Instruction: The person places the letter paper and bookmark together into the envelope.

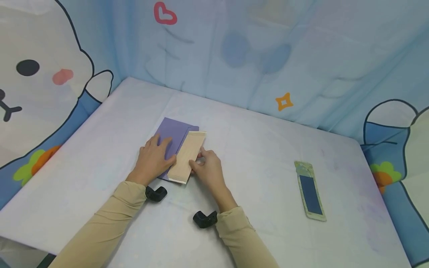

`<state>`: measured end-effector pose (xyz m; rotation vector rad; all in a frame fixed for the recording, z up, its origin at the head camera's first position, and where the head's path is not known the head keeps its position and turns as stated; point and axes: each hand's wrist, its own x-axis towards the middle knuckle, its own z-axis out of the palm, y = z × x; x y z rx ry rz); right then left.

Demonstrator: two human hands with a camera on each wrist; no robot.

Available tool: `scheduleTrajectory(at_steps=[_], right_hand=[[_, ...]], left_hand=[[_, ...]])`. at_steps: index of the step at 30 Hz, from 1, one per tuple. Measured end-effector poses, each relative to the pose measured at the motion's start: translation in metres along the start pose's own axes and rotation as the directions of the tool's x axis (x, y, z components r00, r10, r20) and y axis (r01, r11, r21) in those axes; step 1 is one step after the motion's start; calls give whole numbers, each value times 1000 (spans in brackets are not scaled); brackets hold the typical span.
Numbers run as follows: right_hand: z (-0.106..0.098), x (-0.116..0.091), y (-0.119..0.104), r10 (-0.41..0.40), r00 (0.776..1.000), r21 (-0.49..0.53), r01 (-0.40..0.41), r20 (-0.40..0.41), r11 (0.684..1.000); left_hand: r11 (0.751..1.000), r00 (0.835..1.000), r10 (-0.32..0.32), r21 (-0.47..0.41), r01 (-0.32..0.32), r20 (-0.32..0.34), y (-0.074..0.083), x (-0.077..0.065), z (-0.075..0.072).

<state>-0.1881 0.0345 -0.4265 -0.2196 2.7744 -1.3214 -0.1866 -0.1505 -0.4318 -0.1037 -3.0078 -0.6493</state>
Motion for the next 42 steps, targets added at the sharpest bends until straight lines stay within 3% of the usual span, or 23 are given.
scheduleTrajectory(at_steps=[10, 14, 17, 24, 37, 42], right_hand=[[-1, -5, -8, -35, 999, -90, 33, -19, 995], [-2, -6, -10, -31, 999, -21, 31, 15, 999], [-2, -6, -10, 9, 998, 81, -13, 55, 997], [0, -4, -8, 105, 986, 246, -135, 131, 960], [11, -2, -4, 125, 988, 173, -139, 92, 975], [16, -2, -1, 122, 989, 200, -138, 88, 970]], left_hand=[[1000, 1000, 10, 7, -10, -15, 0, 0, 2], [1000, 1000, 14, 7, -14, -10, 0, 0, 1], [1000, 1000, 17, 4, -17, -9, 0, 0, 1], [1000, 1000, 10, -11, -10, 2, 1, -1, -1], [999, 999, 33, -24, -34, -34, 2, -2, -1], [999, 999, 37, -18, -38, -24, 3, -2, 0]])
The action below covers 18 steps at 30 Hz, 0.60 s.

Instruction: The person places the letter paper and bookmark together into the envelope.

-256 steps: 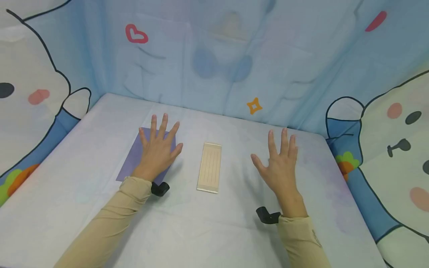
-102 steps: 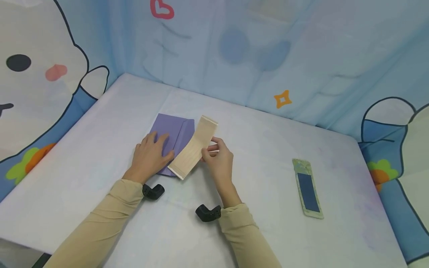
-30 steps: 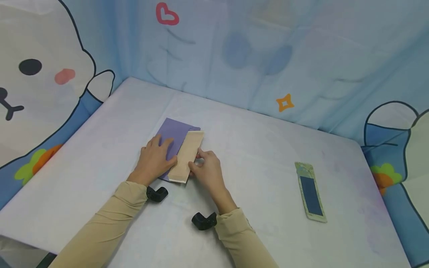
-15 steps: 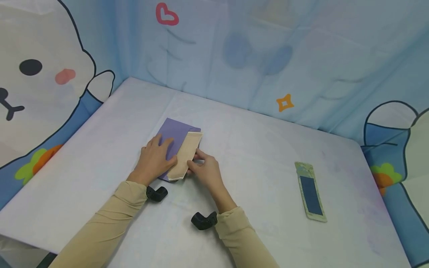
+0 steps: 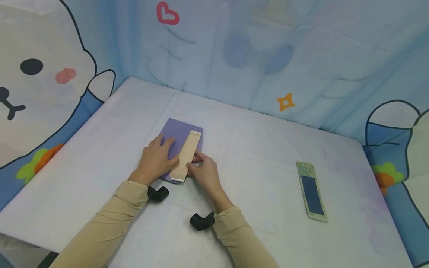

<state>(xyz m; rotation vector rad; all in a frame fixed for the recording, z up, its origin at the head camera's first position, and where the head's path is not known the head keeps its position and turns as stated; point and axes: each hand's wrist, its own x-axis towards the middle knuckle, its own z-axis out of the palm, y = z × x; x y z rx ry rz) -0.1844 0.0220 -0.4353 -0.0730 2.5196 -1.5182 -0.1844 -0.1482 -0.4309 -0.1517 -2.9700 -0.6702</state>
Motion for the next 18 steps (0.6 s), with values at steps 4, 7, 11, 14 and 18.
scheduleTrajectory(at_steps=[4, 7, 11, 14, 18], right_hand=[[2, 0, 1, 6, 1000, 18, -6, -3, 1000], [2, 0, 1, 3, 1000, 7, -3, -8, 1000], [2, 0, 2, -4, 1000, 2, 4, -14, 1000], [3, 0, 2, -7, 1000, 3, 7, -19, 1000], [4, -2, 0, -16, 1000, 20, 16, -13, 1000]], left_hand=[[1000, 1000, 2, 8, -2, -5, 1, -1, 0], [1000, 1000, -4, 14, 4, -2, 2, -1, 0], [1000, 1000, -13, 18, 12, 9, 4, -2, 1], [1000, 1000, -15, 15, 15, 8, 5, -3, 2], [1000, 1000, -12, -3, 12, -1, 8, -5, 4]])
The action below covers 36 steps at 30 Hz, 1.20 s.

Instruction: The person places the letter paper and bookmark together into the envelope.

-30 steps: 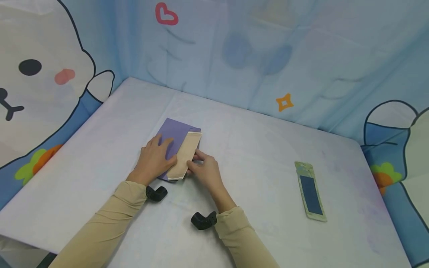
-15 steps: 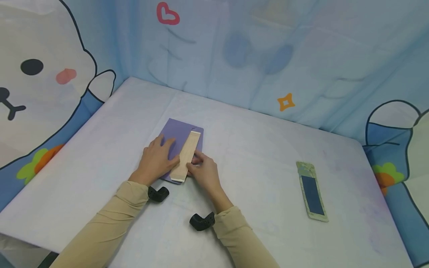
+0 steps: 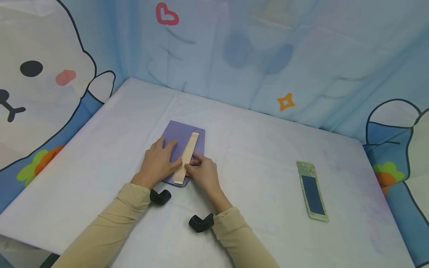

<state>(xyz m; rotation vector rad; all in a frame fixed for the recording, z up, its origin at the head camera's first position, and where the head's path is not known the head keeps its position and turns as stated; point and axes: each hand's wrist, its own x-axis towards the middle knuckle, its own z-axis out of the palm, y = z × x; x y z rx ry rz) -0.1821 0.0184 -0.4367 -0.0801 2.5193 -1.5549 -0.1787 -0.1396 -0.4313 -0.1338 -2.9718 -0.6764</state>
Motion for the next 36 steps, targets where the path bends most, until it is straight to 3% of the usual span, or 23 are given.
scheduleTrajectory(at_steps=[12, 23, 26, 28, 31, 36], right_hand=[[1, -2, 0, -35, 999, -104, 35, -4, 994], [-9, -1, -3, 1, 995, 1, -1, 100, 1000], [-16, -1, -7, 52, 993, 88, -61, 104, 994], [-19, -1, -10, 98, 988, 195, -120, 120, 973], [-20, 0, -15, 156, 974, 340, -205, 164, 918], [-18, 0, -17, 183, 951, 478, -286, 251, 830]], left_hand=[[999, 1000, 31, -13, -30, 6, 10, -8, 2], [1000, 1000, 23, -21, -23, -4, 10, -8, 3], [1000, 1000, 24, -15, -24, -4, 10, -8, 4], [1000, 1000, 25, -12, -25, -4, 11, -8, 3], [1000, 1000, 21, -13, -21, 3, 11, -8, 2], [1000, 1000, 15, -21, -15, 17, 11, -8, 2]])
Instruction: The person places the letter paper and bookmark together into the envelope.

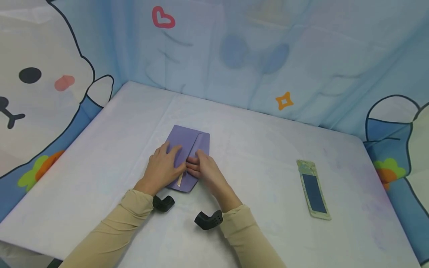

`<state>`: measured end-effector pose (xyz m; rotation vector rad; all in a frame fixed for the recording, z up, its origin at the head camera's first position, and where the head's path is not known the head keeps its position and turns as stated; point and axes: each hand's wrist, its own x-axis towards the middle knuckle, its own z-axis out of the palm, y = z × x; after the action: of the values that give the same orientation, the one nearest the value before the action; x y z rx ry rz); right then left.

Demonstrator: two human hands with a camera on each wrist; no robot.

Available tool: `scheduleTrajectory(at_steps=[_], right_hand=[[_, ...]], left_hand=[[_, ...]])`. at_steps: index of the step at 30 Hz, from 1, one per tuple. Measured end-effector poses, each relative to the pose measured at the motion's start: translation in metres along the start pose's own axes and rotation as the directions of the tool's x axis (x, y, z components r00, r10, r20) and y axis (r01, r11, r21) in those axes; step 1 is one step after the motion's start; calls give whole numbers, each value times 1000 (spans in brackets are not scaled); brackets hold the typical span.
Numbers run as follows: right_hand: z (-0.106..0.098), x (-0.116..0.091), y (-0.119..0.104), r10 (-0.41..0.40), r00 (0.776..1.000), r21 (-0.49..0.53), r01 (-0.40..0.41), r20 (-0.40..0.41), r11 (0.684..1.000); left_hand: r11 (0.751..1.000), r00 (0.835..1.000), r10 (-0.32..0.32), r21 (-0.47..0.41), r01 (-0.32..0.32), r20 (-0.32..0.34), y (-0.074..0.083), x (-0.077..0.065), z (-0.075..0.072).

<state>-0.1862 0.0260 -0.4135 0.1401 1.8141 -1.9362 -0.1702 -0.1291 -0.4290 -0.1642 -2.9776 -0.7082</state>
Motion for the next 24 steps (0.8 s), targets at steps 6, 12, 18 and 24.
scheduleTrajectory(at_steps=[6, 12, 18, 24], right_hand=[[-6, -2, -3, 69, 995, 40, -72, 70, 997], [-14, -5, -5, 119, 982, 13, -122, 147, 992], [-12, -3, -2, 131, 978, 55, -141, 165, 988], [-9, 1, 6, 131, 973, 130, -157, 192, 979]], left_hand=[[1000, 1000, -1, -1, 1, 4, 0, 0, 0], [1000, 1000, -4, 0, 4, 9, 1, 1, -1], [1000, 1000, 0, 9, 0, 15, 2, 0, -2], [1000, 1000, -3, 10, 3, 20, 1, -1, -2]])
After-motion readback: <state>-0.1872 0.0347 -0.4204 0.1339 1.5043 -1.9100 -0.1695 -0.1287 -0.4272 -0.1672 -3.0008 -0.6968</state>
